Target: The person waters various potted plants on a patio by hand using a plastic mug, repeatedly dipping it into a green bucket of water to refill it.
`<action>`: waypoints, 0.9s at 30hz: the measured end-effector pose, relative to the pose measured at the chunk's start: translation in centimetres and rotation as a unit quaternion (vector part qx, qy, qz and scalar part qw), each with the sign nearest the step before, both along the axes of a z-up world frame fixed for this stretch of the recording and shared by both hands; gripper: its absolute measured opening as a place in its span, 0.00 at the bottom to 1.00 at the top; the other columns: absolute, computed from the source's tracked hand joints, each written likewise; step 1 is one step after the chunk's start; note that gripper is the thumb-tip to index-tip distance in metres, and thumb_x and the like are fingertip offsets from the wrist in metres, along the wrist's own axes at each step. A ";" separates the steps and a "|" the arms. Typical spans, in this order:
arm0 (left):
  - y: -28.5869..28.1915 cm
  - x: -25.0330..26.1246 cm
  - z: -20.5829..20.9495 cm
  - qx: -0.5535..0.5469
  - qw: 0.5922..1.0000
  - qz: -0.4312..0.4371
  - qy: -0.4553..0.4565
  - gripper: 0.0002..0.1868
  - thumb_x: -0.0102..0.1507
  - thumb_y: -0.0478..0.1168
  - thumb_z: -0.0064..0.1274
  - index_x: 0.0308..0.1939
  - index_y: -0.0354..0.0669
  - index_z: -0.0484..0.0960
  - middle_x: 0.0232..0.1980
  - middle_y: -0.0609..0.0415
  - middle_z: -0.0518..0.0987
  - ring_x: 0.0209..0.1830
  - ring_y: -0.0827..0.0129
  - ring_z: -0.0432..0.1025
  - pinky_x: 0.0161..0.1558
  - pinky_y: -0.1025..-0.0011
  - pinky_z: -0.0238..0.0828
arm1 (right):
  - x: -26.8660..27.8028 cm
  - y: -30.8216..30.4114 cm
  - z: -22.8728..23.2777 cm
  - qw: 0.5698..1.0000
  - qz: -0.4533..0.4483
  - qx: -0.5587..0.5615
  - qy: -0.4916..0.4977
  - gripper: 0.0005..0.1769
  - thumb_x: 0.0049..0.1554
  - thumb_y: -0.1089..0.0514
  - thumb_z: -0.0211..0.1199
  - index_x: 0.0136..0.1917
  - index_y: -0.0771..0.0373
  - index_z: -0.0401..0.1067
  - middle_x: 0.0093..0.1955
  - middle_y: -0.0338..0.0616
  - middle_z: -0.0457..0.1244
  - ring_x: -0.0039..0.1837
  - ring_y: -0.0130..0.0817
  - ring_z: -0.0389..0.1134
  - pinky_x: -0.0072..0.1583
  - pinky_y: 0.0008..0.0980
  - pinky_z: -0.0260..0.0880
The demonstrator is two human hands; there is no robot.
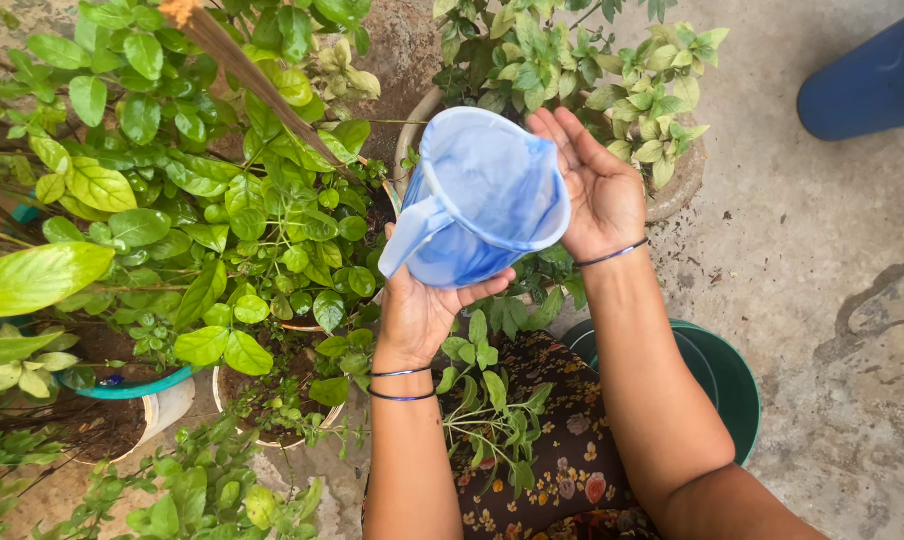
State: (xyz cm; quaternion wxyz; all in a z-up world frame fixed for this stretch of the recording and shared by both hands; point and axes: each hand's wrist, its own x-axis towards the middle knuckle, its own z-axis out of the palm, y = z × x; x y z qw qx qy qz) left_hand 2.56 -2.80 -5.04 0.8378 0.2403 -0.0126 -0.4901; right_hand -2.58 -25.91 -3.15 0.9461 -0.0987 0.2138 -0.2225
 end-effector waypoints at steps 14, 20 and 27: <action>4.5 -1.2 7.8 -0.065 0.995 0.060 0.035 0.41 0.74 0.65 0.32 0.78 0.36 0.58 0.73 0.40 0.70 0.67 0.42 0.71 0.62 0.38 0.74 | -3.5 8.7 -10.4 0.778 0.443 -0.426 0.126 0.32 0.67 0.57 0.46 0.81 0.70 0.50 0.80 0.57 0.53 0.81 0.43 0.55 0.77 0.39 0.58; 5.4 -1.6 9.1 -0.153 0.976 0.107 0.114 0.35 0.81 0.64 0.27 0.74 0.36 0.60 0.72 0.39 0.70 0.66 0.41 0.71 0.63 0.36 0.72 | -6.0 15.9 -15.8 0.678 0.561 -0.467 0.079 0.33 0.66 0.54 0.47 0.81 0.68 0.51 0.80 0.54 0.53 0.80 0.39 0.55 0.76 0.37 0.57; 7.1 -1.5 10.6 -0.130 0.986 0.101 0.015 0.40 0.75 0.67 0.30 0.80 0.41 0.56 0.74 0.39 0.69 0.62 0.36 0.74 0.62 0.36 0.73 | -9.1 17.6 -19.3 0.785 0.523 -0.315 0.106 0.33 0.65 0.52 0.50 0.79 0.69 0.53 0.78 0.52 0.56 0.78 0.36 0.57 0.73 0.35 0.58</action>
